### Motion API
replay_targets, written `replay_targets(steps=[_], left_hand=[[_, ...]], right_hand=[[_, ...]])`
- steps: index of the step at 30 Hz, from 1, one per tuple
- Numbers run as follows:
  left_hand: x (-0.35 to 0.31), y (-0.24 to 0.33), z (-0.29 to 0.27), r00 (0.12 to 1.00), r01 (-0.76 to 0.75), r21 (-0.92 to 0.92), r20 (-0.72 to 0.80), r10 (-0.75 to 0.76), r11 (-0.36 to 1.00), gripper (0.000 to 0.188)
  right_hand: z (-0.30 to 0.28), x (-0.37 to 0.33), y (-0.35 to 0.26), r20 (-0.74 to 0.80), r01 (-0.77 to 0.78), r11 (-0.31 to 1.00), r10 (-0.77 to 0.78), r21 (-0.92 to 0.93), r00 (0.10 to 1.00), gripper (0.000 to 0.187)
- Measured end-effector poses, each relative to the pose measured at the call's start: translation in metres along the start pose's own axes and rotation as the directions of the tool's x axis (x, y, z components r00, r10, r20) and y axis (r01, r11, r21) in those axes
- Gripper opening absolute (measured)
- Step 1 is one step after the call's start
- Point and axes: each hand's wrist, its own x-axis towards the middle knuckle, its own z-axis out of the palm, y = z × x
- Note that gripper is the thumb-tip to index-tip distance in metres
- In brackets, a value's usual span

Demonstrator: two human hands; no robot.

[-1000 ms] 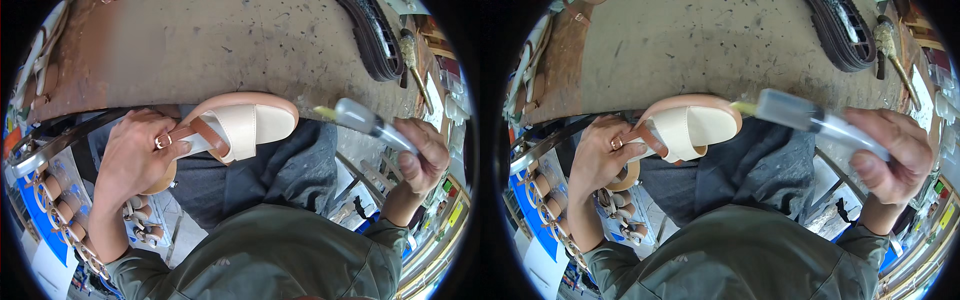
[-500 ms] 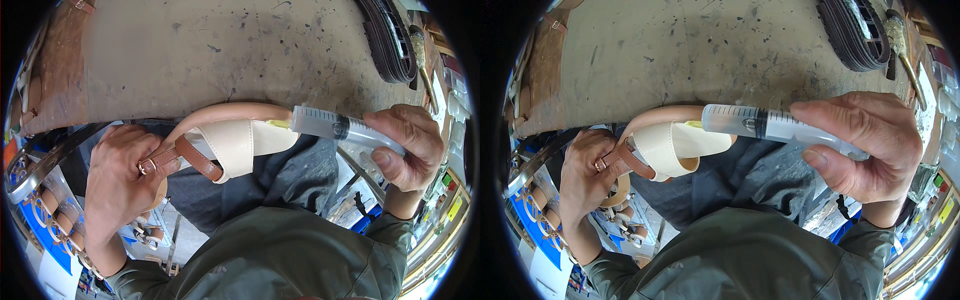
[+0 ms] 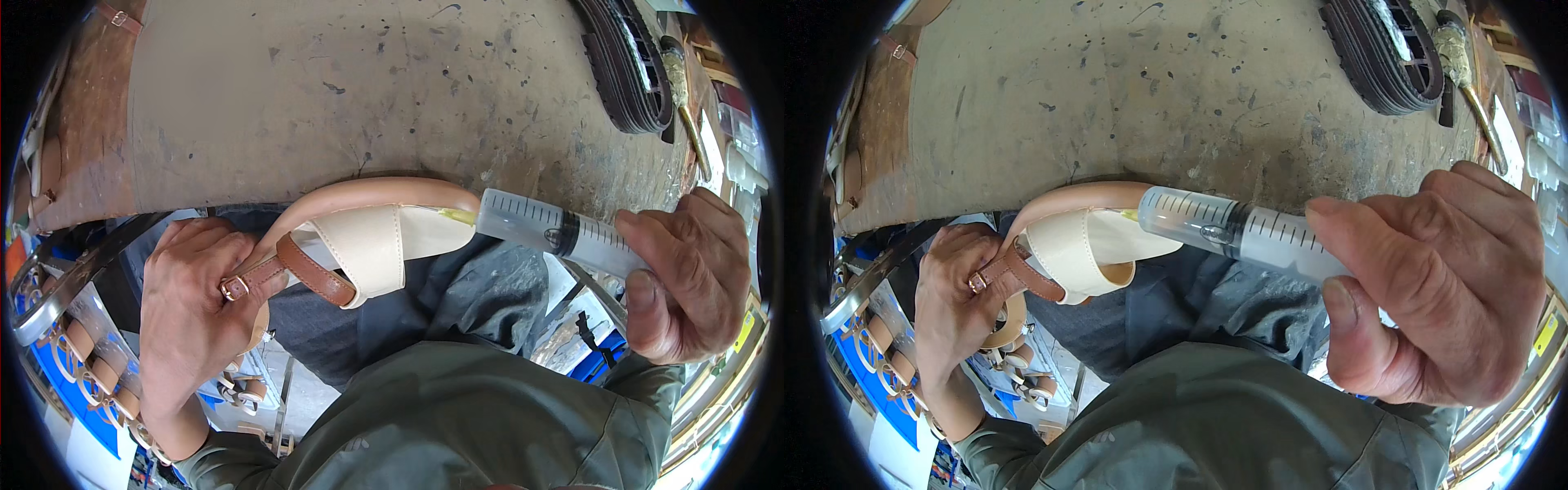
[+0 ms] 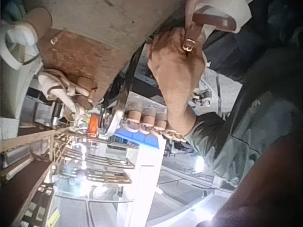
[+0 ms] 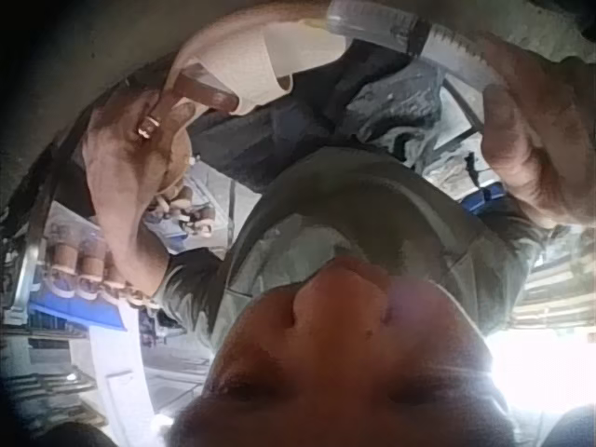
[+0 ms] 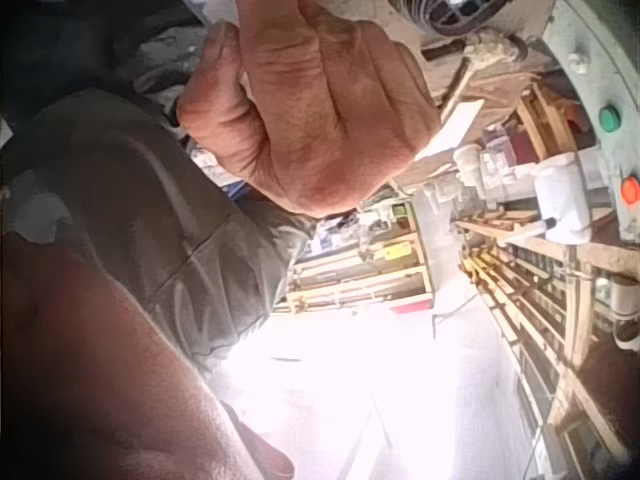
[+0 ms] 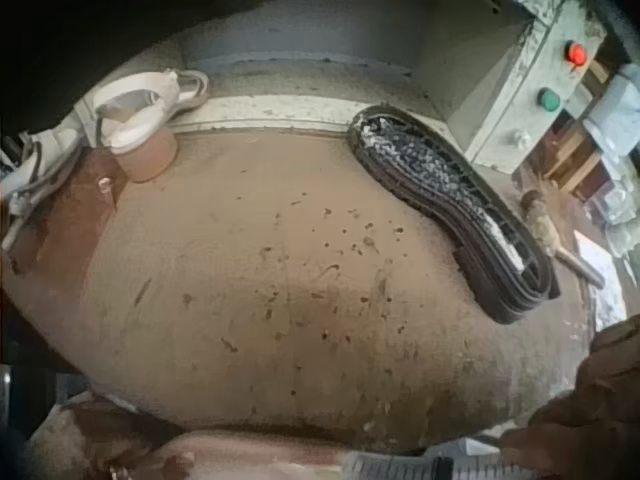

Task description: The person picks up sandals from a metal cart one by one, applies adhesive along their edges and straps using a syringe, and returns them to the cart.

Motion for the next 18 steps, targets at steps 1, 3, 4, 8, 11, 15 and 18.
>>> replay_targets(steps=[1, 3, 4, 8, 11, 15, 18], left_hand=[[-0.001, 0.0, 0.0, 1.0, -0.01, 0.01, -0.025, 0.011, 1.0, 0.024], [-0.004, 0.001, 0.0, 1.0, 0.002, 0.017, -0.019, -0.002, 1.0, 0.025], [-0.004, 0.001, 0.0, 1.0, 0.015, 0.021, -0.009, -0.015, 1.0, 0.026], [-0.006, 0.003, 0.003, 1.0, 0.031, -0.016, 0.003, -0.031, 0.999, 0.026], [-0.007, 0.004, 0.007, 0.999, 0.047, -0.028, 0.004, -0.047, 0.999, 0.026], [-0.011, 0.004, 0.017, 0.997, 0.074, -0.092, -0.006, -0.075, 0.993, 0.024], [-0.015, 0.002, 0.029, 0.995, 0.09, -0.147, -0.023, -0.095, 0.985, 0.021]], right_hand=[[-0.001, -0.001, 0.0, -0.002, 0.0, 1.0, 0.0, -0.002, 1.0, 0.031], [-0.002, -0.005, 0.001, -0.016, 0.038, 0.999, -0.038, 0.01, 0.999, 0.031], [-0.002, -0.006, 0.0, -0.015, 0.035, 0.999, -0.035, 0.007, 0.999, 0.031], [-0.004, -0.009, -0.002, -0.021, 0.024, 1.0, -0.024, -0.008, 1.0, 0.031], [-0.006, -0.01, -0.001, 0.0, 0.025, 0.999, -0.025, -0.022, 1.0, 0.031], [-0.006, -0.016, 0.002, -0.01, 0.032, 0.999, -0.032, -0.026, 0.999, 0.031], [-0.005, -0.02, 0.001, -0.018, -0.018, 1.0, 0.018, -0.011, 1.0, 0.031]])
